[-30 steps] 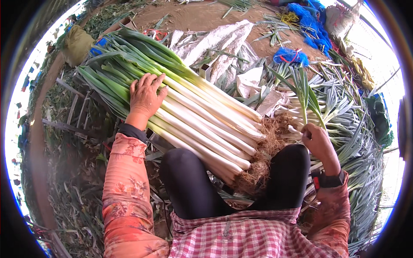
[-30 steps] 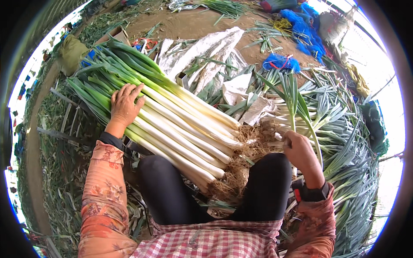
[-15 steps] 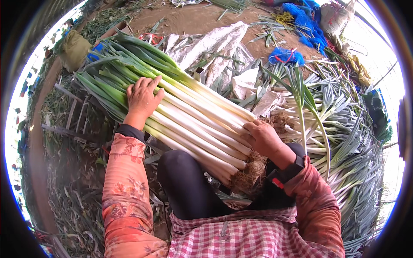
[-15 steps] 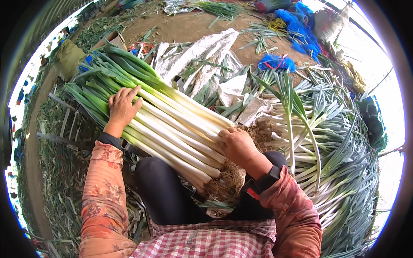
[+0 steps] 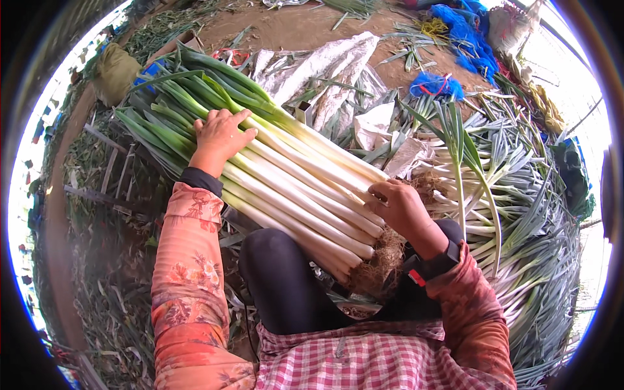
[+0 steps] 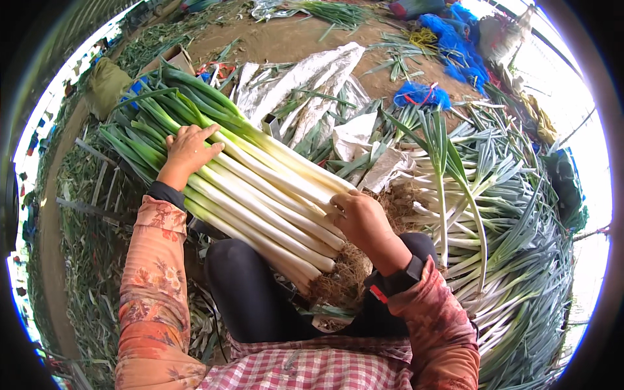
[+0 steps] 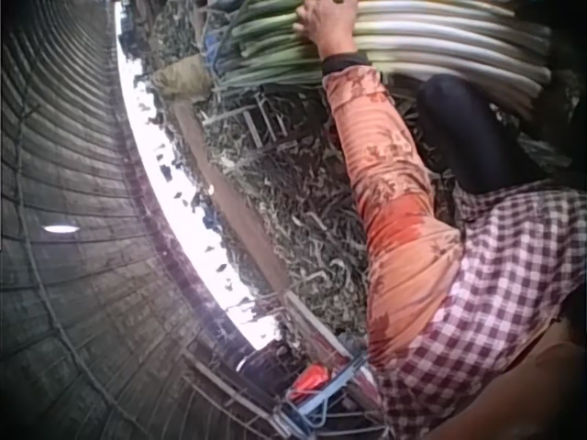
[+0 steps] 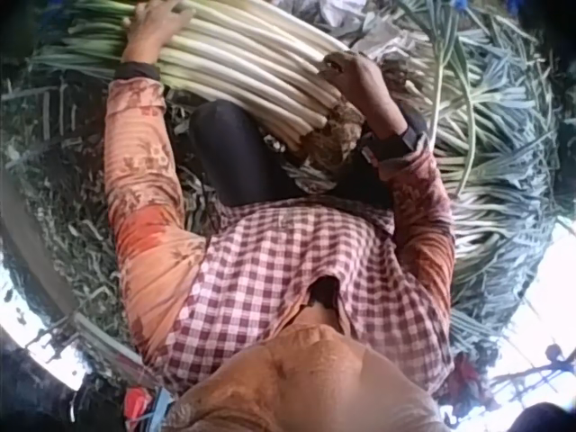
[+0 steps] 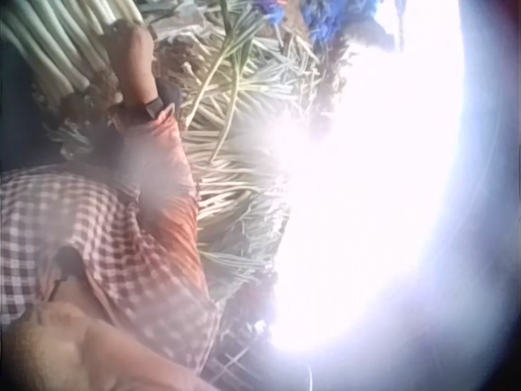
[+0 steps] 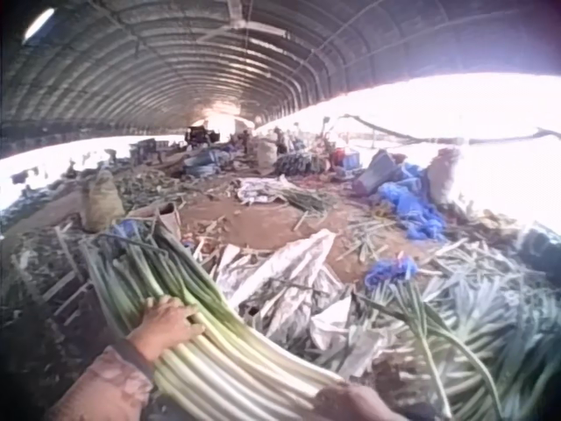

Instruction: The recorder is sorting and bundling large green onions (leeks) in an agricultural setting.

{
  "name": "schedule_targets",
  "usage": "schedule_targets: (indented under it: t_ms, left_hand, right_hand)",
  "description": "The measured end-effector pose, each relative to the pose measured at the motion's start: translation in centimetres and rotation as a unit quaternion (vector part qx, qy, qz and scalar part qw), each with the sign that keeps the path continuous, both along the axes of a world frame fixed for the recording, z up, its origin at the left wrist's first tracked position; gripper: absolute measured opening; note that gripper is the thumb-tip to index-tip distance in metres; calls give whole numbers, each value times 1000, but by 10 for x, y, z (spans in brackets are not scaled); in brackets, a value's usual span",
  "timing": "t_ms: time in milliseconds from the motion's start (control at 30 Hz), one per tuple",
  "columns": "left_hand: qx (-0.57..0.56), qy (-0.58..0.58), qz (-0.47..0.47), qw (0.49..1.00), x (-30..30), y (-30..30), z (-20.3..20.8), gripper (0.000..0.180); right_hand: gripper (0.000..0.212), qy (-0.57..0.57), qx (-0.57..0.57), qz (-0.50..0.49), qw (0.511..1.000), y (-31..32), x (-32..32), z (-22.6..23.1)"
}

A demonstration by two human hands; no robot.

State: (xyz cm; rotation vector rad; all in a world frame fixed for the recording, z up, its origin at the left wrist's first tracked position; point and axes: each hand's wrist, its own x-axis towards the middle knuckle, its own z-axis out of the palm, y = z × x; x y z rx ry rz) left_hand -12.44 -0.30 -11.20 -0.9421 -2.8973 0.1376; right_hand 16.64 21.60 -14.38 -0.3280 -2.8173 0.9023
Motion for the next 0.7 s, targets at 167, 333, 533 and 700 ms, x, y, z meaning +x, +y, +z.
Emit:
schedule_targets:
  t_ms: [167, 333, 533, 700]
  left_hand:
    - [2, 7, -1, 1000, -1, 0, -2, 54]
    - [4, 2, -2, 1000, -1, -1, -2, 54]
    - [8, 0, 1, 1000, -1, 2, -1, 54]
    - [9, 1, 7, 1000, -1, 0, -2, 53]
  right_hand:
    - [21, -11, 30, -9, 999, -6, -6, -9]
    - [18, -1, 48, 5, 999, -9, -6, -7]
    - [9, 5, 97, 50, 994, -5, -6, -23]
    - [4, 35, 105, 106, 988, -9, -1, -10]
